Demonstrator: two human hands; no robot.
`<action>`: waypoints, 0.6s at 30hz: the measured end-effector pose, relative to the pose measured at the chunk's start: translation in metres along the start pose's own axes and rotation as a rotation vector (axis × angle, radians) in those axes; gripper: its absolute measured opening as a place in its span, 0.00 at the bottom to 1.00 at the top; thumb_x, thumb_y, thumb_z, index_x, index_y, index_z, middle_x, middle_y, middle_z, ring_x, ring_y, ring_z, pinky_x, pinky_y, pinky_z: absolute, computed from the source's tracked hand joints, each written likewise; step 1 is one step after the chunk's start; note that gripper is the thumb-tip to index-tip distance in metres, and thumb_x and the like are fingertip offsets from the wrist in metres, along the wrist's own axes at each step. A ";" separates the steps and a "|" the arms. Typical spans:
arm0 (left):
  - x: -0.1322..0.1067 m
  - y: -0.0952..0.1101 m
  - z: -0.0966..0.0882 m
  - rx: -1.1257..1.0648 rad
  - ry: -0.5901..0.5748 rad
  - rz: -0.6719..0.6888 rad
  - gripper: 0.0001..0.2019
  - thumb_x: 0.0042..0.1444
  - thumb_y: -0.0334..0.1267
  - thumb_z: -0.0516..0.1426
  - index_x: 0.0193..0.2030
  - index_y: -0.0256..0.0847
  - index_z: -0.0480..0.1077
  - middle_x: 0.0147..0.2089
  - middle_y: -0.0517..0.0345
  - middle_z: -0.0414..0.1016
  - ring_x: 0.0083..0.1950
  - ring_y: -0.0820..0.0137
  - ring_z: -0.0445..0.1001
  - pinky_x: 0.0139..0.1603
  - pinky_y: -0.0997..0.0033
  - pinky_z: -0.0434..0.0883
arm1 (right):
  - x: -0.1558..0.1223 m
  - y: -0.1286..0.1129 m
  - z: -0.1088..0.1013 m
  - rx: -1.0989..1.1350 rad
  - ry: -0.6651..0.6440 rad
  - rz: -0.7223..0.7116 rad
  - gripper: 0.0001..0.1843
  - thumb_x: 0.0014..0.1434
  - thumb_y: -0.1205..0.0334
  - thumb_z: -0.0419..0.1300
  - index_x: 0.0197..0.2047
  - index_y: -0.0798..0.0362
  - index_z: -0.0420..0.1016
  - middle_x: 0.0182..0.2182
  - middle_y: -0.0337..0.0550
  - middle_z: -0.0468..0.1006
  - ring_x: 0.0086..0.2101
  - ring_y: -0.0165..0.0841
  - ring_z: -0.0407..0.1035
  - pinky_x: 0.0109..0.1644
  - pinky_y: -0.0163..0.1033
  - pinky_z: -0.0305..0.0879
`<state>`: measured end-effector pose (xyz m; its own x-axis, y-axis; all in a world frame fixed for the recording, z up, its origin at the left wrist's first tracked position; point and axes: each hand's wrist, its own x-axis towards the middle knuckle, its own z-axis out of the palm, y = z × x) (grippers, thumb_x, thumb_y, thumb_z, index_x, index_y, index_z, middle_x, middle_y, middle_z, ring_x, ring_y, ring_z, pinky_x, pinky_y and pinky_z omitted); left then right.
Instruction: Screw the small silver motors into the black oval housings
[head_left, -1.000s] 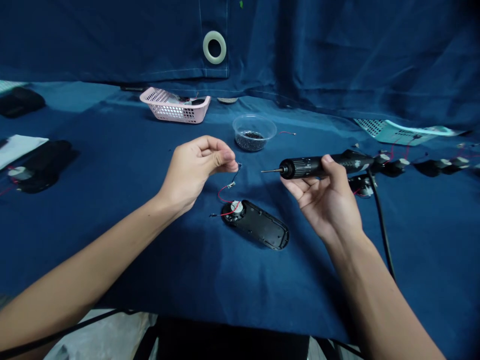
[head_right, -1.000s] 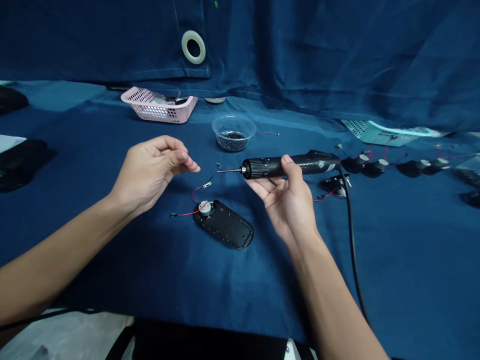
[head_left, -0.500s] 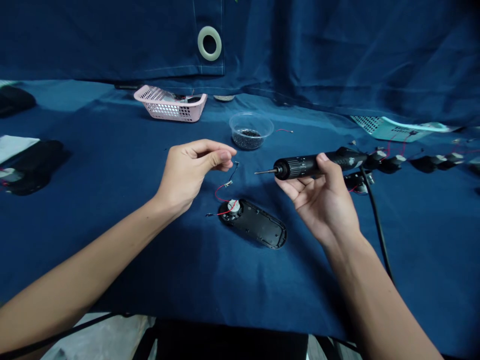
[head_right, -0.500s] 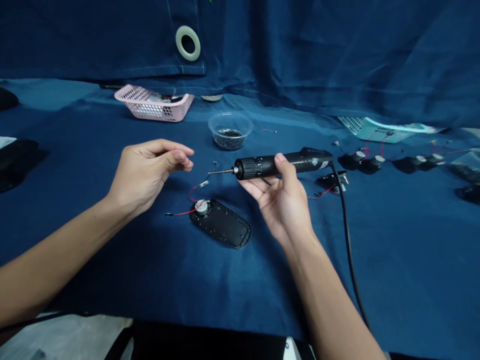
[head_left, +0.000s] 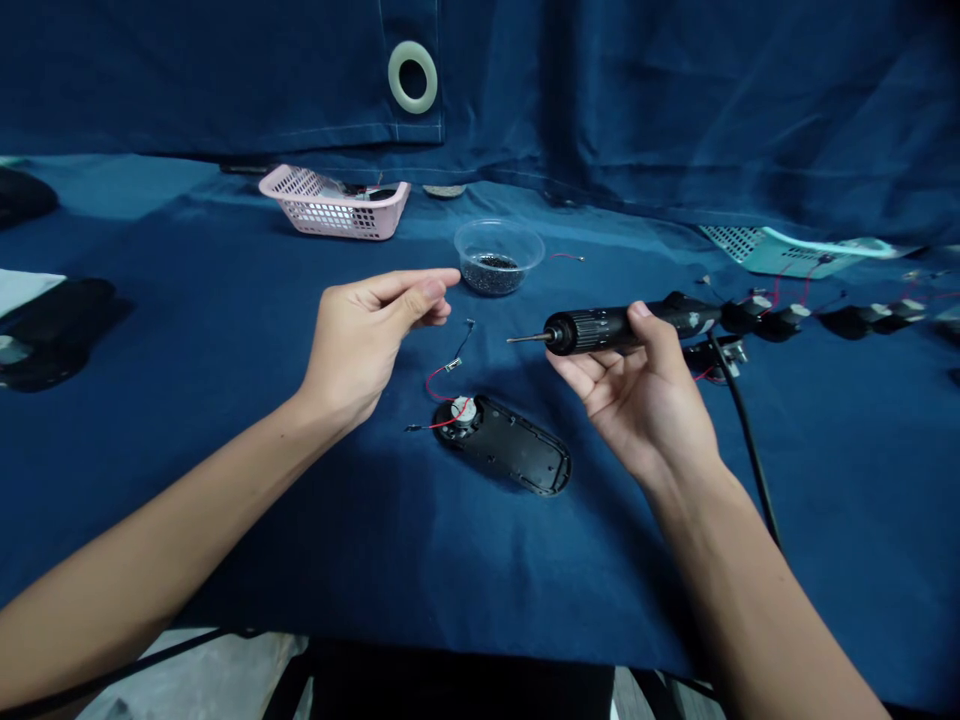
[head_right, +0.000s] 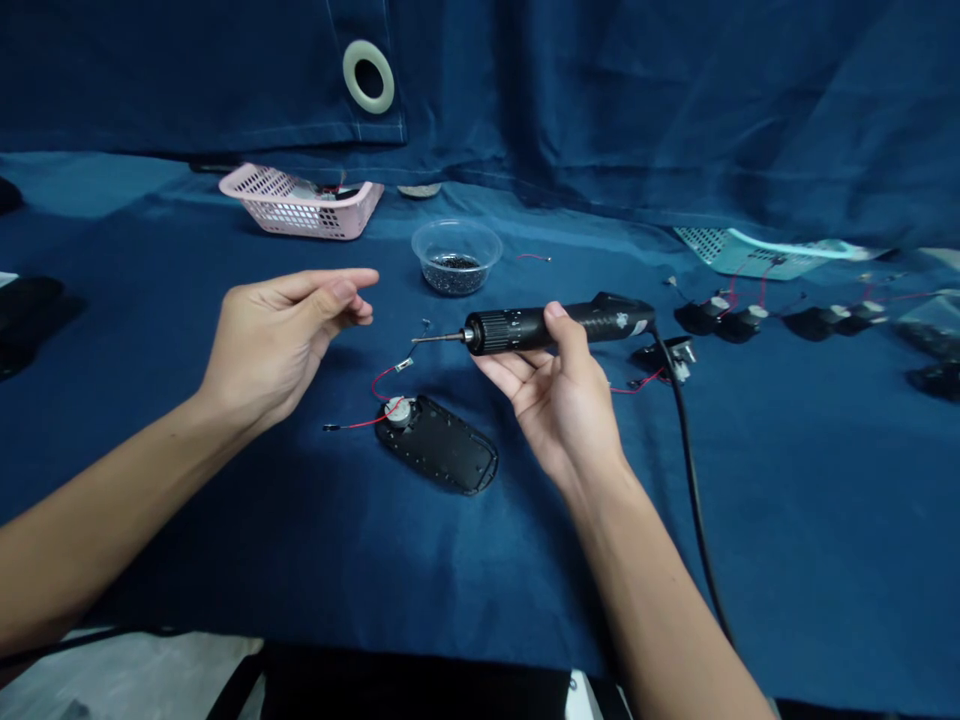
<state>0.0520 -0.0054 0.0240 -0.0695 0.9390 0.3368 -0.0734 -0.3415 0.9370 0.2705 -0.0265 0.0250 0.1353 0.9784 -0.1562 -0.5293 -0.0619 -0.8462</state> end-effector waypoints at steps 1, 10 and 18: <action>0.000 0.000 0.000 -0.009 0.000 -0.001 0.09 0.58 0.41 0.64 0.43 0.41 0.82 0.35 0.55 0.78 0.38 0.71 0.76 0.46 0.68 0.76 | 0.000 0.000 0.000 -0.002 0.005 0.004 0.14 0.63 0.51 0.59 0.39 0.55 0.75 0.35 0.49 0.85 0.37 0.36 0.82 0.45 0.38 0.81; 0.000 0.005 0.002 -0.144 -0.015 -0.025 0.12 0.59 0.28 0.57 0.45 0.37 0.81 0.38 0.54 0.78 0.43 0.70 0.76 0.52 0.66 0.76 | 0.003 0.002 -0.002 0.000 0.004 0.008 0.15 0.63 0.51 0.59 0.38 0.55 0.75 0.35 0.50 0.85 0.36 0.36 0.82 0.46 0.39 0.80; 0.003 -0.002 -0.001 -0.036 -0.030 -0.031 0.09 0.61 0.35 0.59 0.45 0.39 0.80 0.38 0.55 0.77 0.41 0.72 0.76 0.50 0.68 0.76 | 0.003 0.002 -0.003 0.004 -0.010 0.009 0.15 0.62 0.50 0.61 0.40 0.56 0.74 0.36 0.51 0.85 0.37 0.37 0.82 0.45 0.39 0.81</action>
<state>0.0506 -0.0018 0.0228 -0.0363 0.9497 0.3111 -0.1107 -0.3132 0.9432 0.2721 -0.0245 0.0210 0.1218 0.9798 -0.1589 -0.5337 -0.0704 -0.8428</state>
